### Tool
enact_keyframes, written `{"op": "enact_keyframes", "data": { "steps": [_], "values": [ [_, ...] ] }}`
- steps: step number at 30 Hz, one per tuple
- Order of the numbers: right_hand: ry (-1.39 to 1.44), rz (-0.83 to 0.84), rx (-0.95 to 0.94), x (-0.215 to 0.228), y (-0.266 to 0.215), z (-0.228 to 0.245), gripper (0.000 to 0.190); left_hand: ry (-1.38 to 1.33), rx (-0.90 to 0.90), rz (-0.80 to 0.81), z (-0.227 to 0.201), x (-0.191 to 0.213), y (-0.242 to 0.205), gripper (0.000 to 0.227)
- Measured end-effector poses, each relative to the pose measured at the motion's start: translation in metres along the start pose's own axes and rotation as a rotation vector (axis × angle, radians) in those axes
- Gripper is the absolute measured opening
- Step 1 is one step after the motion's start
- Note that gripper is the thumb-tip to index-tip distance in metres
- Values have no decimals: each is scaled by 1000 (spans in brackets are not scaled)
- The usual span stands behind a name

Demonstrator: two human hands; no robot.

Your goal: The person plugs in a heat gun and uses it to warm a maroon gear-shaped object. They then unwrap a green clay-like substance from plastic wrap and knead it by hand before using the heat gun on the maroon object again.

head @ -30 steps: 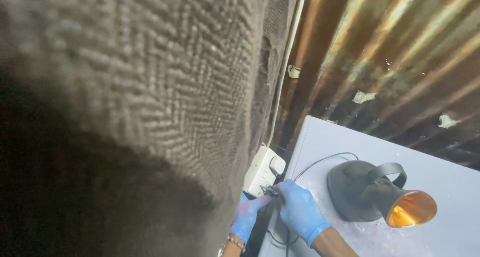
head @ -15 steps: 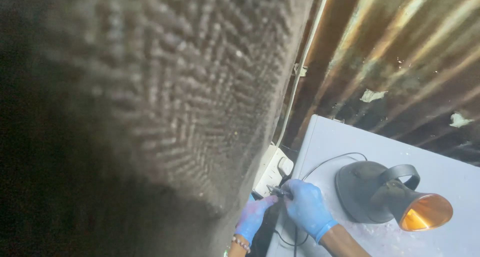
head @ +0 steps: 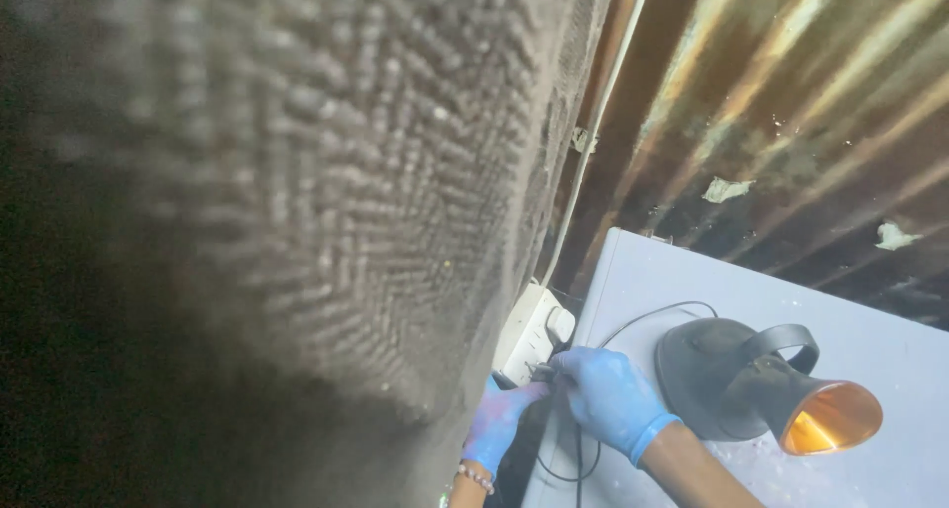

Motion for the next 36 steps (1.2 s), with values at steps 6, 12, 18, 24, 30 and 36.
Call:
{"op": "enact_keyframes", "data": {
  "steps": [6,12,18,24,30,36],
  "values": [
    [187,-133,60,-4,-9,-5,27,-155,-5,92,3,-5,5,62],
    [43,-101,11,-7,-12,6,36,-334,97,81,26,-17,16,89],
    [-288,35,111,-18,-8,14,36,-417,119,94,9,-12,8,102],
    [-231,69,77,-17,-4,24,25,-213,97,75,0,-5,3,80],
    [-112,97,-4,-19,3,24,28,-157,58,100,8,-5,9,65],
    [-19,27,0,-18,3,20,40,-261,34,99,-7,-1,6,66]
  ]
}}
Point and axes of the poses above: each hand's wrist, its own y-axis towards the middle knuckle, its own x-axis out of the back of the hand, z = x × y, the point moved 4 cm from there along y, towards the middle knuckle, and after that the axes turned 2 degrees about z, right-handed, at the moved point
